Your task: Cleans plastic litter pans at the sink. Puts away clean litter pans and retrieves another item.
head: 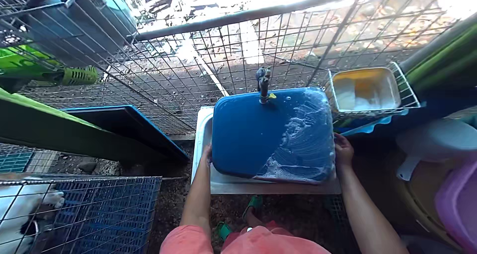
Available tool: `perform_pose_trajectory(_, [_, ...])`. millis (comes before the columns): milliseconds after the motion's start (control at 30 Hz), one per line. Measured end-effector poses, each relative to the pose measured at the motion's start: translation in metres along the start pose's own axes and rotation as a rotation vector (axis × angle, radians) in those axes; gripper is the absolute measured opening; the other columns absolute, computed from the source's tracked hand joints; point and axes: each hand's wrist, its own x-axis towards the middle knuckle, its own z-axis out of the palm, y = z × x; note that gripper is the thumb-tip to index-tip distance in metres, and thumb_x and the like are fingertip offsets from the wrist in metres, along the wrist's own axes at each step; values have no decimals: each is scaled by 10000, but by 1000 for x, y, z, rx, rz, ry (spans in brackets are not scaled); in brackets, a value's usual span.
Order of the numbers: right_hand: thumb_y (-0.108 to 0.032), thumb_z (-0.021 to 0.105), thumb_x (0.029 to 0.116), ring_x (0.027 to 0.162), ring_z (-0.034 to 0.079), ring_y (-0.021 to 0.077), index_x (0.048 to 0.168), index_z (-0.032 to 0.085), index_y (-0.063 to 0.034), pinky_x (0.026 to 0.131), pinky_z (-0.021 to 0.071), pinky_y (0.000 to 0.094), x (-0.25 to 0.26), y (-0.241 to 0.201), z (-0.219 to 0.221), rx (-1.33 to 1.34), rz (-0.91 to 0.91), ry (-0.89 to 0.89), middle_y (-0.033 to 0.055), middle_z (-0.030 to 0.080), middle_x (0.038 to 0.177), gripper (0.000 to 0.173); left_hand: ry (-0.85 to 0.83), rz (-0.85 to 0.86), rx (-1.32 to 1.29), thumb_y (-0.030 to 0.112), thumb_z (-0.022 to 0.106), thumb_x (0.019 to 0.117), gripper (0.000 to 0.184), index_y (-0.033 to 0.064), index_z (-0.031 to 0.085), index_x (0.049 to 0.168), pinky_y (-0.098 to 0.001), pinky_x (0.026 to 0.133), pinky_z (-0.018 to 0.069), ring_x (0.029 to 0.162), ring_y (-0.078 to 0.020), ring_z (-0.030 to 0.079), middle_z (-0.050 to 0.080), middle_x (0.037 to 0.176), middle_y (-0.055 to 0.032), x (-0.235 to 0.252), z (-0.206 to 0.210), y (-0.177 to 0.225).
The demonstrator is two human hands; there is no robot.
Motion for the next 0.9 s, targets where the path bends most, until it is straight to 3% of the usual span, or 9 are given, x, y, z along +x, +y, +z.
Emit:
perform_pose_trajectory(133, [149,484,920,855,626,-12,1261,491,157,782,525,146,-9,12,15,-19,55,20,139,632,1079,341,-158,57,-78,478,169,1115,605,77,524,1396,-386,883,575,1006,-164,679,692,1155,-111,-16,-23,37])
perform_pose_trajectory(300, [68,424,1021,1016,604,41,1346,437,179,902,491,170,-16,29,53,-54,153,-70,248,584,1267,344,-112,94,-18,448,203,1119,541,78,549,1307,-338,807,595,902,-121,702,715,1018,-59,-50,-54,88])
perform_pose_trajectory(367, [28,420,1047,1067,610,81,1392,418,128,935,498,228,-19,38,70,-50,263,-134,233,587,1307,360,-46,135,41,427,287,1113,504,85,476,1431,-366,895,570,1042,-149,673,670,1204,-98,-51,-68,95])
perform_pose_trajectory(433, [-5,425,1057,1097,621,117,1414,418,93,959,506,278,-22,60,83,-21,328,-173,222,601,1319,370,-66,206,105,434,365,1081,645,104,221,1617,-403,1070,474,1308,-195,543,473,1521,-152,-44,-84,92])
perform_pose_trajectory(533, [-47,414,1072,1172,602,147,1454,412,92,1019,492,298,-19,82,101,30,331,-206,233,582,1358,407,-36,325,155,465,421,1015,766,98,157,1634,-384,1085,472,1342,-183,519,426,1563,-156,-42,-98,89])
perform_pose_trajectory(567, [-56,401,1072,1161,597,130,1461,411,79,1009,495,285,-19,86,107,40,339,-222,210,587,1345,412,-20,340,169,462,417,1020,760,100,156,1635,-376,1088,467,1346,-177,515,419,1569,-154,-46,-103,91])
perform_pose_trajectory(633, [-48,436,1073,1007,621,61,1427,429,38,883,529,242,-24,83,123,67,407,-219,138,634,1214,363,15,365,186,463,438,1002,771,100,179,1631,-362,1076,478,1336,-167,526,427,1565,-146,-53,-113,94])
perform_pose_trajectory(800, [-69,448,1078,833,639,88,1373,455,-3,749,557,286,-20,87,151,164,521,-267,96,644,1030,302,39,470,191,543,551,907,961,75,135,1637,-330,1130,426,1409,-136,447,336,1629,-134,-62,-133,98])
perform_pose_trajectory(900, [-126,419,1098,816,634,100,1359,475,-11,749,551,303,-16,92,157,155,559,-353,81,645,988,292,51,482,214,564,556,897,988,69,130,1638,-316,1138,414,1426,-129,428,310,1645,-134,-68,-145,102])
